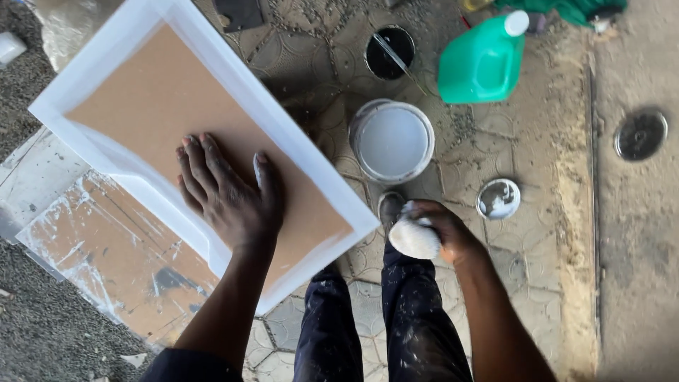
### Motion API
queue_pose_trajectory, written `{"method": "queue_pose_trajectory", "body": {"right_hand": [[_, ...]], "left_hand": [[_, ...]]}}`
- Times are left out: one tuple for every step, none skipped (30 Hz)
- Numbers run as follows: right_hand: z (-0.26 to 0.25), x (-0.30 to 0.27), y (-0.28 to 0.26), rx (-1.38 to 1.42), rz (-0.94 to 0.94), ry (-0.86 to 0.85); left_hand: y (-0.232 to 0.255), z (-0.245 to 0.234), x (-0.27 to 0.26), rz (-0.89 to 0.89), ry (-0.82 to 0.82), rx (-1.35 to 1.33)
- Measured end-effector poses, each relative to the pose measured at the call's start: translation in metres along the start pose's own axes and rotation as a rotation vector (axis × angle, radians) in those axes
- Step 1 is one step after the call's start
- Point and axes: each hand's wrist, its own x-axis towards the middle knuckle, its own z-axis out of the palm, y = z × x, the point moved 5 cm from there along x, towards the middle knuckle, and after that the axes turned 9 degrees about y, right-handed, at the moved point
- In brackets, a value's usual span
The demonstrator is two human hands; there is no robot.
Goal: The person paints the edges of a rectangular wooden board with white paint using a cloth. They repeatedly dip the cloth into a paint bucket to reload it and apply the paint to the board's perimeter while holding the board steady with their other hand.
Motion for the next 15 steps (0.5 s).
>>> {"method": "queue_pose_trajectory", "body": {"right_hand": [[-0.023, -0.012, 0.039, 0.413, -0.018, 0.286], [0.011, -0.030, 0.037, 0.419, -0.026, 0.283], [0.049, -0.048, 0.027, 0.694, -0.134, 0.133], [0.083, -0.070, 0.017, 0.964, -0.243, -0.020], [0.095, -0.077, 0.015, 0.969, -0.251, -0.019], [0.105, -0.084, 0.015, 0.990, -0.264, 0.025], [0.115, -0.091, 0.014, 1.011, -0.276, 0.069], [0.123, -0.094, 0.013, 1.011, -0.276, 0.066], [0.128, -0.097, 0.013, 1.037, -0.289, 0.129], [0.139, -0.097, 0.013, 1.067, -0.294, 0.177], [0.149, -0.096, 0.015, 1.071, -0.285, 0.159], [0.160, -0.094, 0.017, 1.101, -0.284, 0.200], [0.171, -0.091, 0.018, 1.130, -0.282, 0.241], [0.168, -0.090, 0.022, 1.129, -0.274, 0.222], [0.166, -0.091, 0.020, 1.030, -0.375, 0.159]], "left_hand": [[-0.002, -0.001, -0.001, -0.030, -0.004, -0.004], [-0.005, -0.002, -0.001, -0.022, 0.003, -0.006], [-0.009, 0.001, -0.001, -0.022, -0.067, 0.009], [-0.011, 0.005, -0.002, -0.021, -0.143, 0.023], [-0.011, 0.001, -0.001, -0.013, -0.141, 0.019], [-0.012, -0.002, 0.000, 0.004, -0.157, 0.011], [-0.012, -0.004, 0.001, 0.021, -0.174, 0.002], [-0.017, -0.010, 0.003, 0.021, -0.171, 0.003], [-0.019, -0.014, 0.006, 0.089, -0.228, -0.011], [-0.025, -0.022, 0.011, 0.154, -0.275, -0.011], [-0.033, -0.018, 0.014, 0.152, -0.264, 0.005], [-0.039, -0.018, 0.020, 0.228, -0.189, -0.024], [-0.047, -0.019, 0.026, 0.305, -0.116, -0.051], [-0.048, -0.018, 0.034, 0.300, -0.104, -0.036], [-0.051, -0.015, 0.043, 0.282, -0.127, -0.068]]}}
